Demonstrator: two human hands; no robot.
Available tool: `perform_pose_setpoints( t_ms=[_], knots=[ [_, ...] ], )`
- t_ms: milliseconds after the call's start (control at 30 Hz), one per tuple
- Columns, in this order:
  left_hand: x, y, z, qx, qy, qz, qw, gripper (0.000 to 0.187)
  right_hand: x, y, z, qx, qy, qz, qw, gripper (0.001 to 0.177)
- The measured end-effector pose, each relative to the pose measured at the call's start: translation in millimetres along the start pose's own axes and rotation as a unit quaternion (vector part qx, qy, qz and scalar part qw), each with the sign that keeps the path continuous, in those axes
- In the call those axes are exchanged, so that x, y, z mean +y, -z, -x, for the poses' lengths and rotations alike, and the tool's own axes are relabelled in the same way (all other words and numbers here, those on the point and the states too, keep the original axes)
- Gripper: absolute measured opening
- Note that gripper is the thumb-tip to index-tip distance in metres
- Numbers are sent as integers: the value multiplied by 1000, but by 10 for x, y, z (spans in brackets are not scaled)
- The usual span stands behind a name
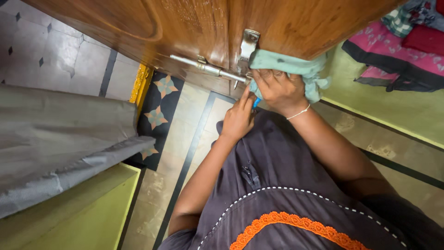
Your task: The person sprays a cleaning solution from a small bottle onto a wooden door and wipes the surface and metal latch with a cloth. The person repeatedly sprays and wipes the same area around the latch and upper door panel.
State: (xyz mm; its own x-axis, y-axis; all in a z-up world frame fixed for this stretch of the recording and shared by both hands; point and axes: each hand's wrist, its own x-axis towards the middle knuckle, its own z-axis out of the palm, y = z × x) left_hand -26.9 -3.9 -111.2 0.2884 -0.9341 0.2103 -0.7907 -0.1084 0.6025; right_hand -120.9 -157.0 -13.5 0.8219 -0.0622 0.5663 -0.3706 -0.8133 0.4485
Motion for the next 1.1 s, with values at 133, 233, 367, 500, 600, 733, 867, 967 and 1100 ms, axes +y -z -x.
perform_pose_setpoints(
  t_ms=[133, 233, 367, 500, 600, 733, 867, 967, 1100],
  knots=[
    [50, 82, -24, -3, 10, 28, 1000, 52, -45, -18, 44, -14, 10, -17, 1000, 30],
    [81, 161, -48, 4, 2, 37, 999, 48, -68, -44, 76, -21, 16, -12, 1000, 30],
    [136, 234, -69, -12, 12, 27, 999, 49, -55, -40, 136, -11, 16, -66, 998, 28],
    [138, 260, -70, -11, 13, 33, 999, 50, 82, 98, 189, -1, 37, -156, 987, 22],
    [90, 221, -42, -33, 23, 25, 999, 55, 246, 279, 101, 84, 27, -196, 977, 17],
    [-47, 34, 5, -66, 63, 20, 996, 56, 461, 554, -312, 179, 26, -200, 963, 21],
    [-100, -30, 37, -29, 15, 11, 999, 57, 400, 787, -819, 87, 22, -188, 978, 33],
    [-106, -16, 50, 13, -14, 6, 1000, 54, 243, 796, -1054, 43, 22, -154, 987, 40],
    [-130, -50, 60, -66, 32, -14, 997, 58, 128, 749, -1043, 28, -11, -166, 986, 41]
  ],
)
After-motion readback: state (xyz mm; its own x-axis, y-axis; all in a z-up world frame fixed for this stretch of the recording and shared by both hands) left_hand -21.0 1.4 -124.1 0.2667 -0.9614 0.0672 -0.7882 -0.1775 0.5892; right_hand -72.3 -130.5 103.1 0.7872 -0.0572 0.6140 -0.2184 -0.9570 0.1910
